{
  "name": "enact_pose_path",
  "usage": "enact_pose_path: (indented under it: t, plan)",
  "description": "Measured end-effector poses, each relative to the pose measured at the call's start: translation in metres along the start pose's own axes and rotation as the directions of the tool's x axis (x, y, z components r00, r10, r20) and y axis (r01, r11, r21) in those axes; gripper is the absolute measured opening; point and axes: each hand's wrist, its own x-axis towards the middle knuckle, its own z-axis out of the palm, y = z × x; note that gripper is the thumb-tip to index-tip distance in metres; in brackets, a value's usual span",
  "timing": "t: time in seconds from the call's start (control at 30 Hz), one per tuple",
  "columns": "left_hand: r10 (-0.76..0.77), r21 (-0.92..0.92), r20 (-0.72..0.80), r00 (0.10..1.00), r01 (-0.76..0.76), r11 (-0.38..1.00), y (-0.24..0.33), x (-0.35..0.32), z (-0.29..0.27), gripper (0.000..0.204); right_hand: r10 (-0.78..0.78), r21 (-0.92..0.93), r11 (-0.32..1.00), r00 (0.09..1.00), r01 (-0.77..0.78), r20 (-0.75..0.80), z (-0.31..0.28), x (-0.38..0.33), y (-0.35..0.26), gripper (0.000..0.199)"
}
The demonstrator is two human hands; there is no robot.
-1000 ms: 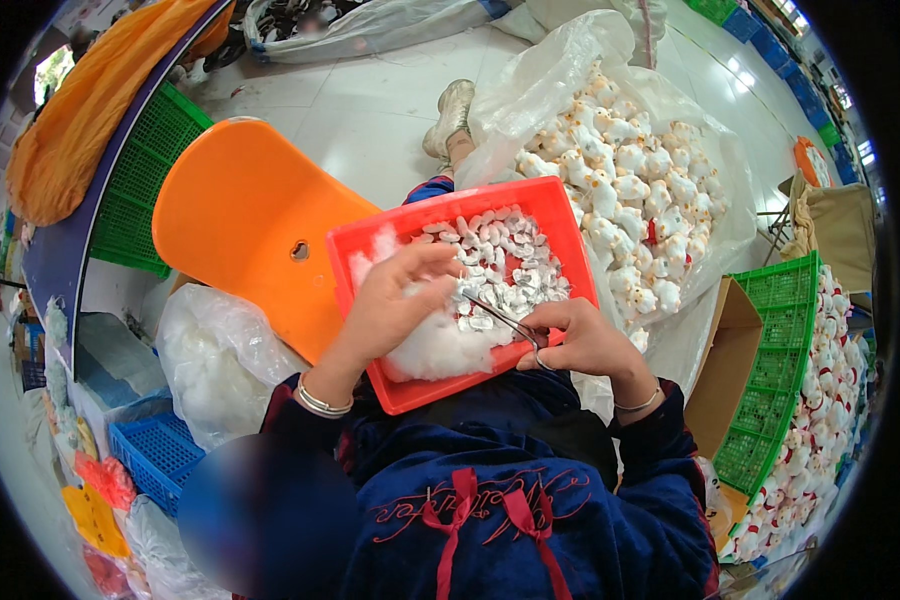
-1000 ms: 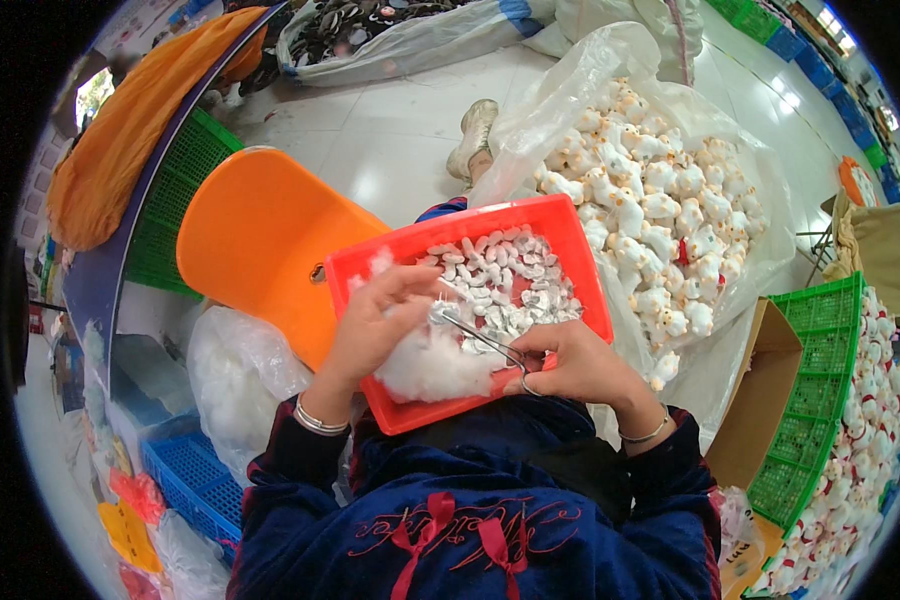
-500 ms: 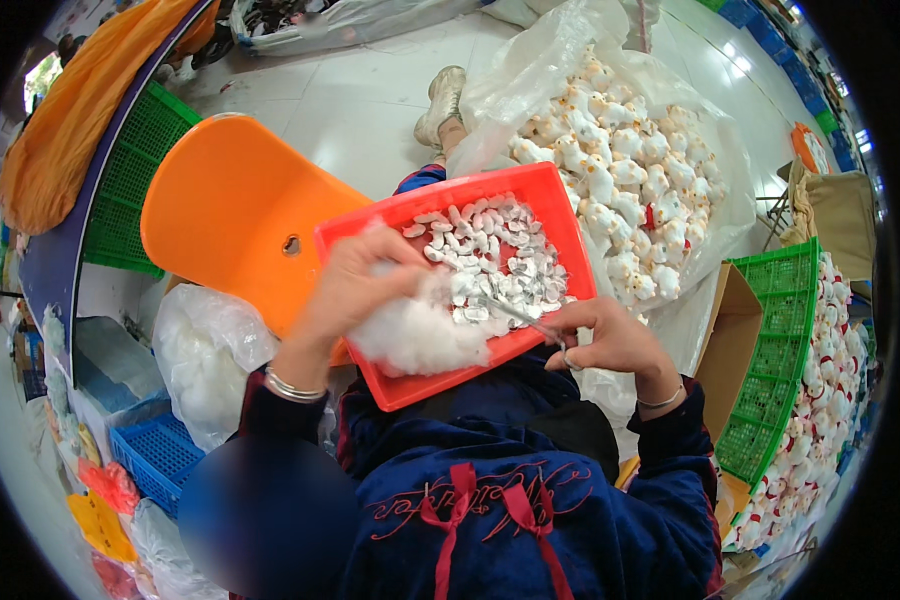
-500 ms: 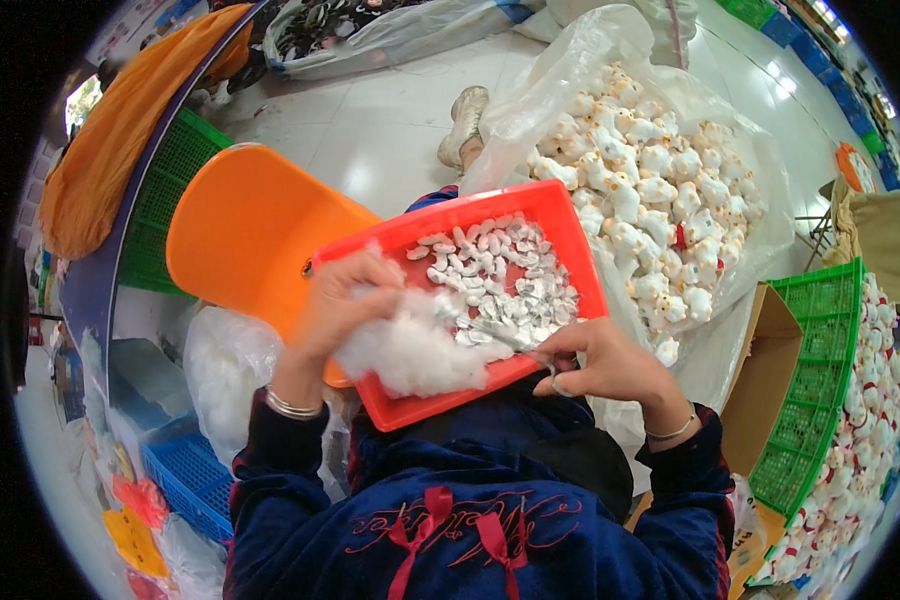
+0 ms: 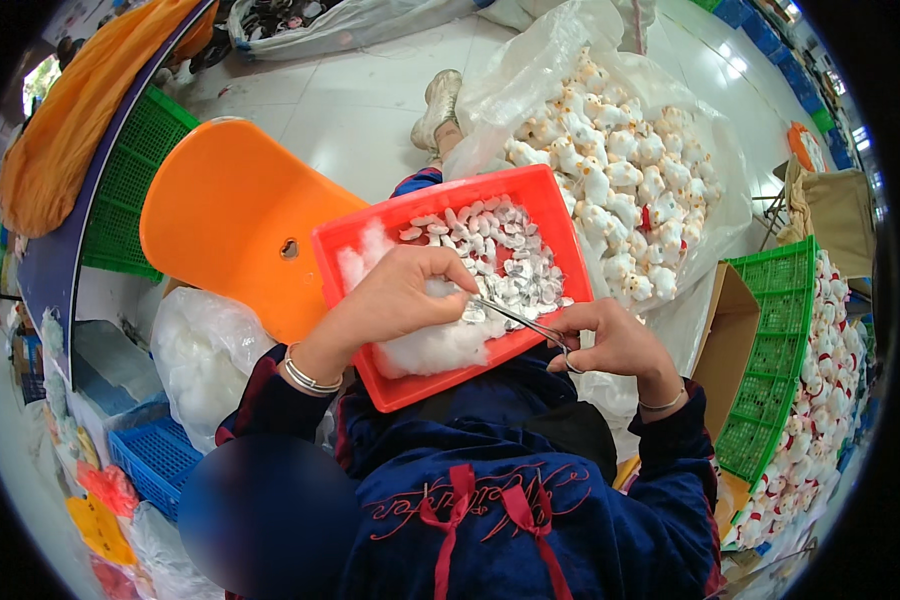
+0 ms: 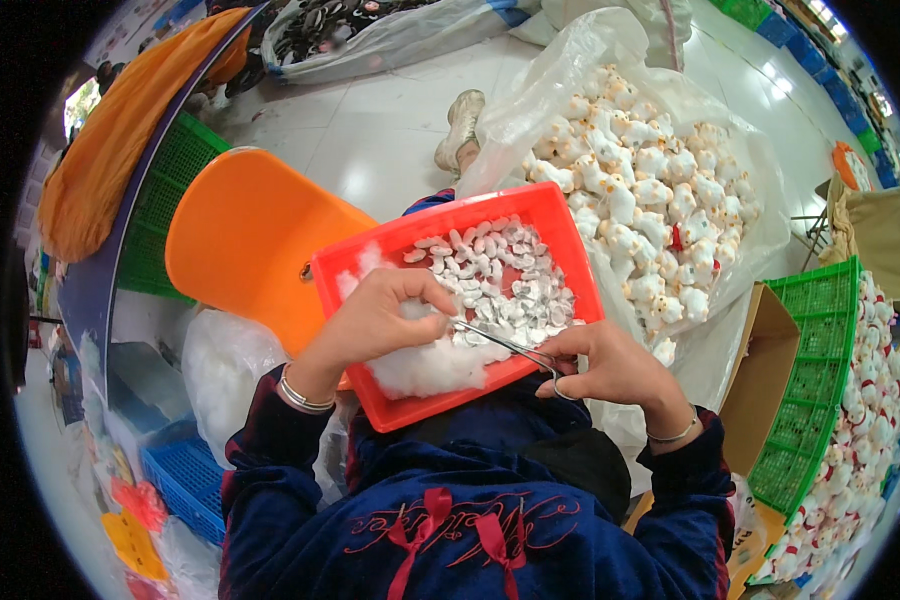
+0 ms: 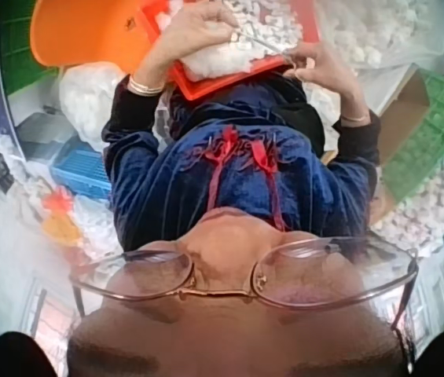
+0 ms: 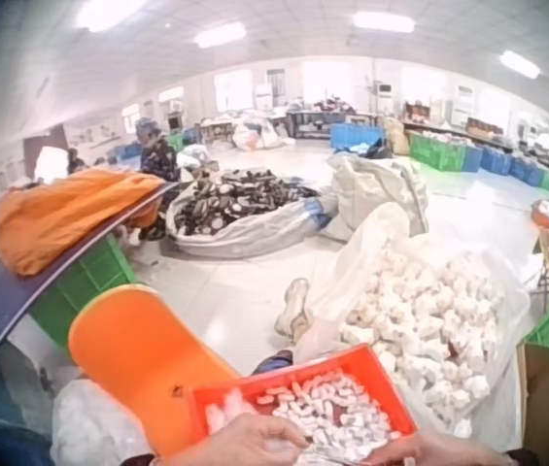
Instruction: The person uses scissors to trim white cotton from small white objects held in the left hand, placing trimmed pieces into a red tray on their lap. The person works continuously over a pile of similar items in a bag nearby.
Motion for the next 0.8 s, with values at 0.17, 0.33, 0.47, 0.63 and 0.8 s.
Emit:
enact_pose_path:
  t: [0.17, 0.33, 0.47, 0.63, 0.8]
  plan:
    - [-0.062, 0.012, -0.039, 0.997, 0.063, 0.998, -0.008, -0.004, -0.015, 0.014, 0.005, -0.052, 0.999, 1.000, -0.005, 0.000, -0.002, -0.001, -0.002, 0.031]
    - [-0.037, -0.076, -0.087, 0.995, 0.031, 0.997, -0.002, -0.004, 0.009, 0.014, -0.016, -0.066, 0.998, 0.999, 0.014, -0.034, -0.002, 0.000, 0.003, 0.032]
    - [-0.028, -0.006, -0.002, 1.000, 0.028, 1.000, -0.011, 0.000, 0.010, 0.013, -0.019, -0.061, 0.998, 0.999, 0.017, -0.033, 0.000, 0.000, 0.000, 0.031]
    - [-0.036, -0.157, -0.121, 0.992, 0.017, 0.987, -0.020, -0.006, -0.001, 0.009, -0.059, -0.187, 0.981, 0.997, 0.048, -0.053, 0.000, -0.003, -0.005, 0.028]
    - [-0.141, -0.148, -0.170, 0.975, 0.116, 0.982, -0.029, -0.003, -0.008, 0.022, -0.103, -0.491, 0.871, 0.976, -0.005, -0.192, 0.005, -0.006, -0.016, 0.026]
